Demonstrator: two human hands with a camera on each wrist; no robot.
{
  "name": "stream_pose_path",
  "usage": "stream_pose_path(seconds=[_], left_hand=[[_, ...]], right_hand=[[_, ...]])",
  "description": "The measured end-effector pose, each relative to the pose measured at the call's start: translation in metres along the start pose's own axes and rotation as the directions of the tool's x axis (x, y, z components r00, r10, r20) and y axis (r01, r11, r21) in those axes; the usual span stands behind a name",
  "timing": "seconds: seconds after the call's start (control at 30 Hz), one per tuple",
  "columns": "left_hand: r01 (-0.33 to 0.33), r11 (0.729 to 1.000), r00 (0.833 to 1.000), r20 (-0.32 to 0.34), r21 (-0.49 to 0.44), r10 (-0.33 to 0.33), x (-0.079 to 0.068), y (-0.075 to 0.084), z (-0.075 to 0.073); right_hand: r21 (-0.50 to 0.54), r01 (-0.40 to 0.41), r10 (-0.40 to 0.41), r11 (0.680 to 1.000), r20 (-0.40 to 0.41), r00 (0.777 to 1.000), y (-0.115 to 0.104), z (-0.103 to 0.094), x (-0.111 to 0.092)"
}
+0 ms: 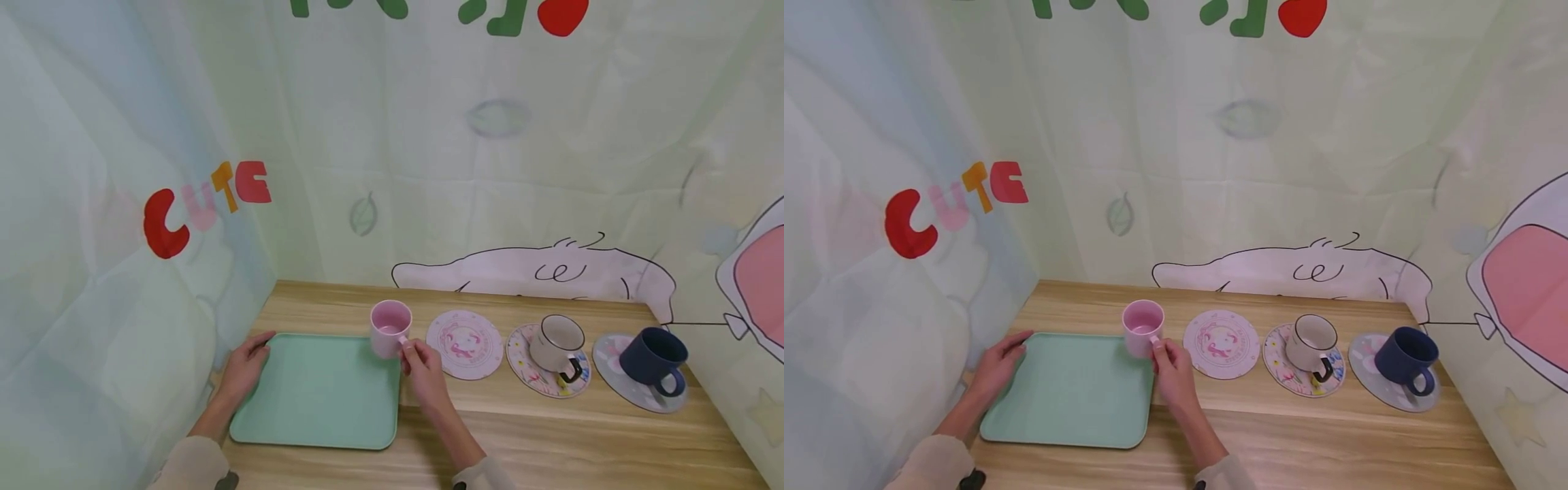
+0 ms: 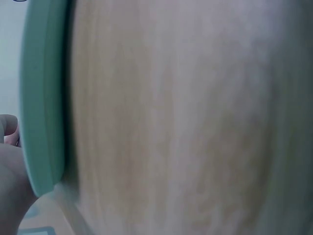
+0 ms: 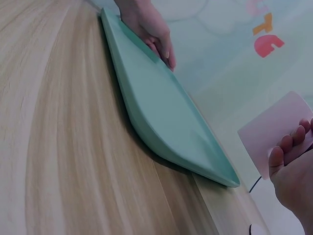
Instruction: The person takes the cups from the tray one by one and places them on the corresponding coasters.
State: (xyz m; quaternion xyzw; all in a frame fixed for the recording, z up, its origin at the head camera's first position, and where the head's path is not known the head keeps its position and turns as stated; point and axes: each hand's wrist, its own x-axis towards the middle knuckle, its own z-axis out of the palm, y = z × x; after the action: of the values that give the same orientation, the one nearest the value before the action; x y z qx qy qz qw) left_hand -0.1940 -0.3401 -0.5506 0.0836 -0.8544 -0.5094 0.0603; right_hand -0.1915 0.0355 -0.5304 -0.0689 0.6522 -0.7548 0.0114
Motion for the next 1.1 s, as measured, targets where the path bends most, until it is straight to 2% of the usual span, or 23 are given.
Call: stream_pose_path(seconds=[0.57, 1.1], left_hand=[[0.004, 1.000, 1.000, 0.020, 0.000, -0.004, 0.001, -0.005, 0.000], [-0.020, 1.000, 1.000, 0.016, 0.010, 0.020, 0.003, -0.008, -0.001]], right_hand=[[0.016, -0.006, 0.006, 1.000, -0.053, 0.999, 0.003, -0.020, 0.003], [0.025, -0.004, 0.008, 1.000, -0.138, 0.990, 0.004, -0.036, 0.004]])
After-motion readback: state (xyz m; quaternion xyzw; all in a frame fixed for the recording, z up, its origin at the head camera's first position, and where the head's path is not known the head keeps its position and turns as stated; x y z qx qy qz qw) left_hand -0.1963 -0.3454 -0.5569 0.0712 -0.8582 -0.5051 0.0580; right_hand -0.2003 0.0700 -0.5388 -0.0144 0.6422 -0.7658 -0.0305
